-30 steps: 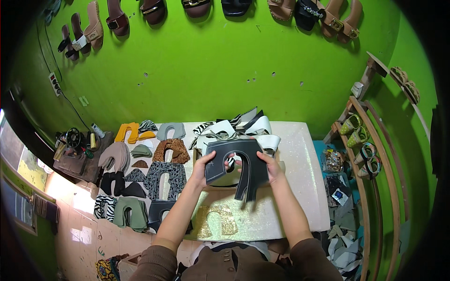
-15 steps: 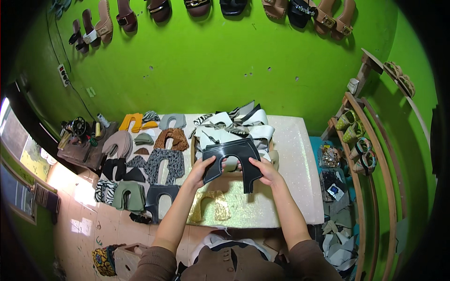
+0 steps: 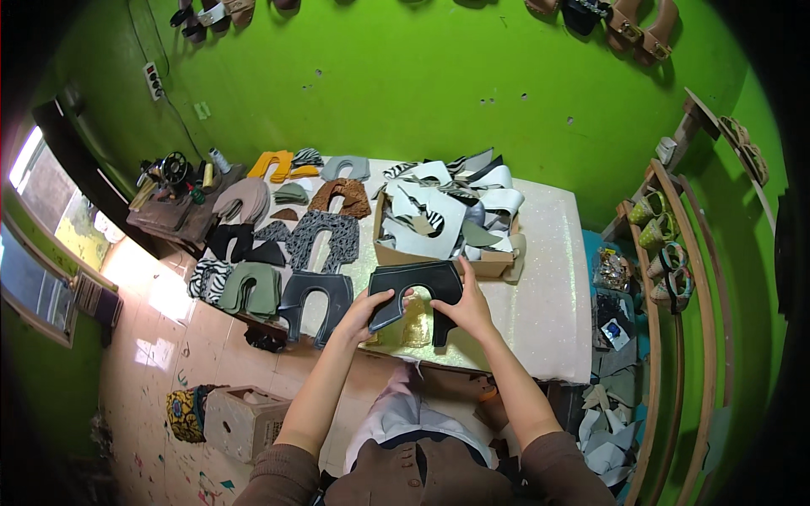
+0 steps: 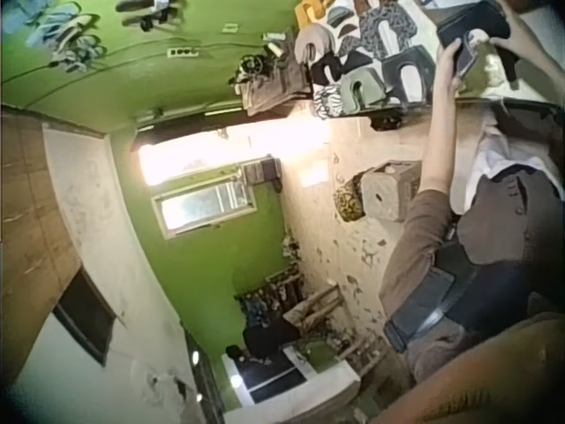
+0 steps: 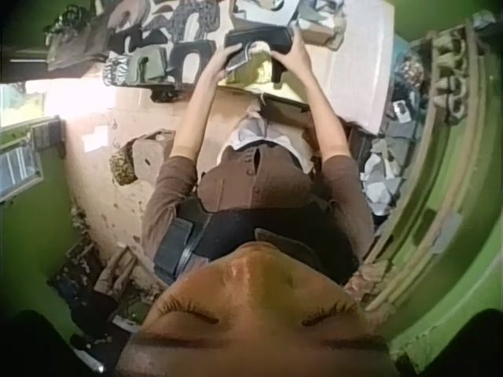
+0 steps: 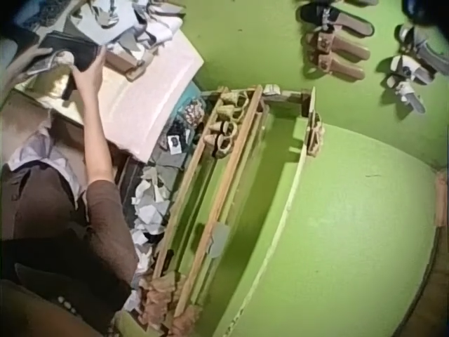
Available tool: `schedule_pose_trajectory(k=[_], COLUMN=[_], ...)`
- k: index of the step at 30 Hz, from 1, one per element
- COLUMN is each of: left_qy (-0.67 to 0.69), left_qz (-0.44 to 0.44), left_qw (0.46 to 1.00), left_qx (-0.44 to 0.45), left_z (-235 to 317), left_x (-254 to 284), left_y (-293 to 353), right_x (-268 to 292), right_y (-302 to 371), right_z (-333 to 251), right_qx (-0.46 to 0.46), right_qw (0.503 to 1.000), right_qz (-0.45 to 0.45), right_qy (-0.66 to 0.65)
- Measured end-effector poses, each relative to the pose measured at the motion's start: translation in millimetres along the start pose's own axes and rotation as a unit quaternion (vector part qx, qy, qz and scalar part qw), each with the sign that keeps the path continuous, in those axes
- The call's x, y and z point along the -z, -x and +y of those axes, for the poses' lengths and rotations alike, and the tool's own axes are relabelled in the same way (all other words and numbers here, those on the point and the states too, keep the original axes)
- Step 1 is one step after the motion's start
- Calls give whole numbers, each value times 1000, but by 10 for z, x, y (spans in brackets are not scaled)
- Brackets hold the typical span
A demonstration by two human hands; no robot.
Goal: Organizing various patterned shoe upper components by layout on a work table.
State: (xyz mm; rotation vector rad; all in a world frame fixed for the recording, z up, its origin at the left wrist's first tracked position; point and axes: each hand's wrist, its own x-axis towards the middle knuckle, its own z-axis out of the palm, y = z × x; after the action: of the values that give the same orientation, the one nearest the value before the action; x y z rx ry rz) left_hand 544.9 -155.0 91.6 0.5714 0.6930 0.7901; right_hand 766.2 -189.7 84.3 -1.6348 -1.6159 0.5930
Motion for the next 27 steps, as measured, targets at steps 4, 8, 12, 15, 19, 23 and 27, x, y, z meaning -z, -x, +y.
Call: schedule_pose_trajectory(k=[4,8,12,15,19,23,27], left_qy=[-4,-2,-103,-340,-634,-717,-784], left_qz=[28,2,83,209,219,206,196], left_qw=[1000,999,990,904,691,649,582], left_qx=[-11,-34,-52,-151,-270,-149,-87], left_z=[21,94,208,250,416,717,811], left_x=[166,336,660,980,1596,1762,1985], left_y=[150,275,327,315,332,405,369], right_x=[-191,-458,-759,-1131,-1642,-2096,-2415], right_y=[72,22,-23,-62,-161,-256,-218], right_z=[-336,-357,-447,-528,-754,-898,-1000], right_qx=[-22,-11,-14,-43,-107,-140,-174], right_qw=[995,987,991,990,984,980,975], right_qz=[-35,-37,-45,-57,-102,-112,-110], right_qy=[89,156,121,118,98,85,82])
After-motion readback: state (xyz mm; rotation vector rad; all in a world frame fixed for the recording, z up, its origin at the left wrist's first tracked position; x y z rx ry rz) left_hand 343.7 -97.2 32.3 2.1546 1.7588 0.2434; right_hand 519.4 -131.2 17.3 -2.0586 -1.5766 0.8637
